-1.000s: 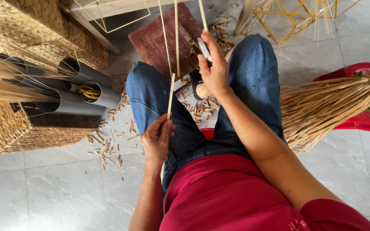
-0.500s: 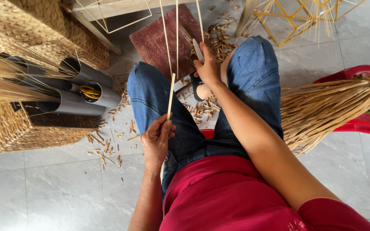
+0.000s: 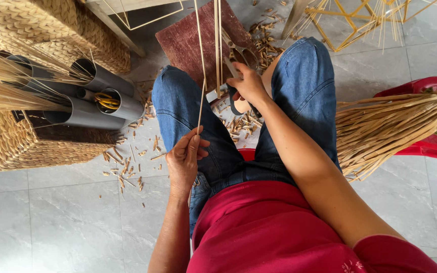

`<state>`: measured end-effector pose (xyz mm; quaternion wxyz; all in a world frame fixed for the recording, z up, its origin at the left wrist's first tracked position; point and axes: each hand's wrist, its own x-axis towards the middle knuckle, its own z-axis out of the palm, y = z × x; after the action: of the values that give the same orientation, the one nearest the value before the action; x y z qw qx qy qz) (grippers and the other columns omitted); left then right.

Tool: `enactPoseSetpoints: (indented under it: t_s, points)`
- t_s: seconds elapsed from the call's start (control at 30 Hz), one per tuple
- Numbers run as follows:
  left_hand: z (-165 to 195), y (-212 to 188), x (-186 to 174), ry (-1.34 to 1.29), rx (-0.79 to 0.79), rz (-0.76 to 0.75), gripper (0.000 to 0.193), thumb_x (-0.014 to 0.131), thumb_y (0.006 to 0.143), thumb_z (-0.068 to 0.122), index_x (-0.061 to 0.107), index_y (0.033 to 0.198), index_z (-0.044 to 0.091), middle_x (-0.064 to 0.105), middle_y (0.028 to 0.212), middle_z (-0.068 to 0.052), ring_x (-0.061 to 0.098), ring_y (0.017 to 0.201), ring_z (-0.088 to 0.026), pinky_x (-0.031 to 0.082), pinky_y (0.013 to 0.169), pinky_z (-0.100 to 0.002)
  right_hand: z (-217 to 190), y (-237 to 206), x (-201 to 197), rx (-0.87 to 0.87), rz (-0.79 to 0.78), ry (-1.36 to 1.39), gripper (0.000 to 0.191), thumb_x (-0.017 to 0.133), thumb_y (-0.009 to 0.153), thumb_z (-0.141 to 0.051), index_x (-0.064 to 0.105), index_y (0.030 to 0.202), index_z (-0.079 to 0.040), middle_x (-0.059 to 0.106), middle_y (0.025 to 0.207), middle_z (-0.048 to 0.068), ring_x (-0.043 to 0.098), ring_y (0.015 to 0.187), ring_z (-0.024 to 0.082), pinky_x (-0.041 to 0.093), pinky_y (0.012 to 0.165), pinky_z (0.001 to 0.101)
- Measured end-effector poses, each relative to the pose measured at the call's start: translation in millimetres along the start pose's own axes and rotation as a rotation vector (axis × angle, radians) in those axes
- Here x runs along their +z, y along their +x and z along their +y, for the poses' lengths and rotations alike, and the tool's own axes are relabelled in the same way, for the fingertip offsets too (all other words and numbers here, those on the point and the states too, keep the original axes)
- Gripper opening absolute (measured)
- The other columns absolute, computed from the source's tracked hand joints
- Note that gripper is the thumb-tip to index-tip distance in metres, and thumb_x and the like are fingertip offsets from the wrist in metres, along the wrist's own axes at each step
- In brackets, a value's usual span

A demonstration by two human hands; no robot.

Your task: The person sits on a red stool and uses a knife to sharpen thin wooden sticks. They hold each stick with one hand and carefully shave the end with the knife, then place the sharpened sticks into a metal rack.

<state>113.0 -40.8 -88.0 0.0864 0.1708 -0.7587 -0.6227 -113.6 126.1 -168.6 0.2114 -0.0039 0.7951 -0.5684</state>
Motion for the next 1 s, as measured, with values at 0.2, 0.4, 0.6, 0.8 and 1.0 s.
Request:
enactPoseSetpoints:
  t_s: [0.2,0.4,0.6,0.8,1.0]
  points:
    - [14.4,2.2,9.9,-0.089,-0.101,-0.079,0.018,0.059,0.103,0.014,0.069,0.115,0.004,0.075,0.080,-0.004,0.063,0.058,-0.005,0.053,0.053,-0.020,-23.2,-80.1,-14.4,-0.265,-0.248,0.469,0.027,0.063,0.105,-0.012,0.066,0.128,0.000,0.074,0.095,0.008,0.053,0.050,0.004,0.040,0.044,0.0191]
    - [22.2,-3.3,36.0,-0.060,-0.068,-0.241,0.015,0.062,0.102,0.012,0.069,0.112,0.003,0.075,0.080,-0.002,0.064,0.059,-0.005,0.053,0.053,-0.020,-30.1,-128.9,-27.4,-0.338,-0.137,0.451,0.015,0.067,0.102,-0.011,0.070,0.110,0.001,0.069,0.083,0.007,0.051,0.049,0.005,0.038,0.042,0.0200]
    - [16.5,-19.9,1.9,0.029,-0.114,-0.381,0.019,0.066,0.098,0.012,0.074,0.114,0.004,0.075,0.081,-0.002,0.063,0.063,-0.004,0.053,0.055,-0.020,7.2,-103.5,-150.7,-0.497,0.388,0.758,0.004,0.070,0.107,-0.001,0.070,0.103,0.000,0.065,0.087,0.010,0.053,0.052,0.013,0.040,0.043,0.0258]
    - [7.2,-24.8,-61.0,0.166,-0.093,-0.372,0.015,0.071,0.094,0.012,0.078,0.106,0.004,0.075,0.078,-0.002,0.066,0.066,-0.005,0.056,0.058,-0.021,62.7,-114.6,-259.0,-0.619,0.593,0.871,0.016,0.067,0.119,-0.010,0.063,0.122,0.005,0.057,0.088,0.013,0.047,0.057,0.018,0.034,0.048,0.0295]
    - [12.5,-17.2,-68.9,-0.178,-0.049,-0.171,0.016,0.066,0.100,0.007,0.071,0.115,0.003,0.074,0.094,-0.005,0.064,0.072,-0.008,0.052,0.064,-0.023,50.3,-121.8,-222.5,-0.443,0.598,0.778,0.044,0.059,0.114,-0.034,0.070,0.139,0.001,0.065,0.099,0.009,0.057,0.061,0.016,0.042,0.049,0.0276]
